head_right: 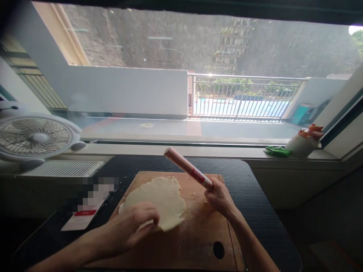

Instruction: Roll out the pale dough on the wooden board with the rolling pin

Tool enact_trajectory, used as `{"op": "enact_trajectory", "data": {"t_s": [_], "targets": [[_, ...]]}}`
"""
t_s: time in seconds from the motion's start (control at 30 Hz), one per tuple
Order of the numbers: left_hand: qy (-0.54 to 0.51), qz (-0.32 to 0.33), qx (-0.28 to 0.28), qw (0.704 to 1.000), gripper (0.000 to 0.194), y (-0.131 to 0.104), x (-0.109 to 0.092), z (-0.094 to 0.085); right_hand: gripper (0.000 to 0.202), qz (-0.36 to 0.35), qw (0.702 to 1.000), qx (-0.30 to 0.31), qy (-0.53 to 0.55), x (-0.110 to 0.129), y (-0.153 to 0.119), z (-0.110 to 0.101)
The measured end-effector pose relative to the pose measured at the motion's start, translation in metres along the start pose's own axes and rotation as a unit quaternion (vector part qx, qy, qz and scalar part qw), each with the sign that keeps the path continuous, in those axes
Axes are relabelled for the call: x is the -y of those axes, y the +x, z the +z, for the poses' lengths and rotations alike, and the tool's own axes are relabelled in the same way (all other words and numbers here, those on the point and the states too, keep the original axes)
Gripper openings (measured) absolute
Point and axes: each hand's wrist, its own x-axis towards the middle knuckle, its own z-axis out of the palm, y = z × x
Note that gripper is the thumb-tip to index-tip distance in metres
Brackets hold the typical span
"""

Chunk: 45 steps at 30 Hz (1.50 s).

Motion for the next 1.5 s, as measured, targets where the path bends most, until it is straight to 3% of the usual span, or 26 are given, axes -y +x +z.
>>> {"op": "enact_trajectory", "data": {"t_s": [0.07, 0.13, 0.3, 0.4, 0.47, 0.57, 0.67, 0.77, 0.83, 0.9, 0.97, 1.03, 1.2, 1.33, 1.5], "targets": [[-0.021, 0.015, 0.036, 0.999, 0.015, -0.007, -0.002, 0.022, 0.022, 0.001, 1.000, 0.006, -0.009, 0.001, 0.000, -0.001], [-0.029, 0.006, 0.028, 0.999, 0.023, -0.005, 0.004, 0.029, 0.015, 0.008, 1.000, 0.005, -0.028, 0.002, 0.000, 0.000], [0.076, -0.041, -0.051, 0.995, 0.044, 0.040, 0.045, 0.044, 0.014, 0.024, 0.997, 0.007, -0.069, 0.005, 0.000, 0.004], [0.116, -0.049, -0.052, 0.991, 0.046, 0.064, 0.067, 0.066, 0.017, 0.021, 0.997, 0.010, -0.075, 0.004, 0.001, 0.006], [0.122, -0.043, -0.051, 0.990, 0.045, 0.069, 0.070, 0.073, 0.017, 0.020, 0.997, 0.021, -0.072, 0.002, 0.002, 0.004], [0.107, -0.030, -0.079, 0.991, 0.040, 0.057, 0.060, 0.058, 0.027, -0.002, 0.997, 0.041, -0.067, 0.003, 0.008, 0.000], [0.091, -0.034, -0.183, 0.978, 0.034, 0.026, 0.042, 0.025, 0.033, -0.058, 0.989, 0.049, -0.126, 0.013, 0.016, -0.001], [0.121, -0.056, -0.268, 0.954, 0.028, -0.005, 0.038, 0.003, 0.020, -0.130, 0.963, 0.070, -0.223, 0.037, 0.026, 0.009], [0.156, -0.088, -0.254, 0.950, 0.034, -0.019, 0.046, 0.004, 0.016, -0.191, 0.947, 0.100, -0.239, 0.058, 0.036, 0.023], [0.174, -0.120, -0.200, 0.957, 0.037, -0.029, 0.059, 0.015, 0.018, -0.237, 0.939, 0.152, -0.199, 0.077, 0.047, 0.038], [0.172, -0.153, -0.148, 0.962, 0.032, -0.037, 0.072, 0.030, 0.023, -0.242, 0.934, 0.233, -0.121, 0.090, 0.058, 0.053], [0.163, -0.179, -0.124, 0.962, 0.032, -0.041, 0.081, 0.042, 0.029, -0.210, 0.939, 0.263, -0.067, 0.096, 0.069, 0.068], [0.147, -0.189, -0.118, 0.964, 0.036, -0.036, 0.089, 0.046, 0.034, -0.127, 0.975, 0.137, -0.121, 0.102, 0.100, 0.107], [0.148, -0.206, -0.113, 0.961, 0.039, -0.028, 0.090, 0.043, 0.044, -0.117, 0.973, 0.139, -0.140, 0.107, 0.111, 0.119], [0.182, -0.206, -0.102, 0.956, 0.041, -0.040, 0.084, 0.053, 0.047, -0.165, 0.964, 0.128, -0.162, 0.097, 0.084, 0.111]]}}
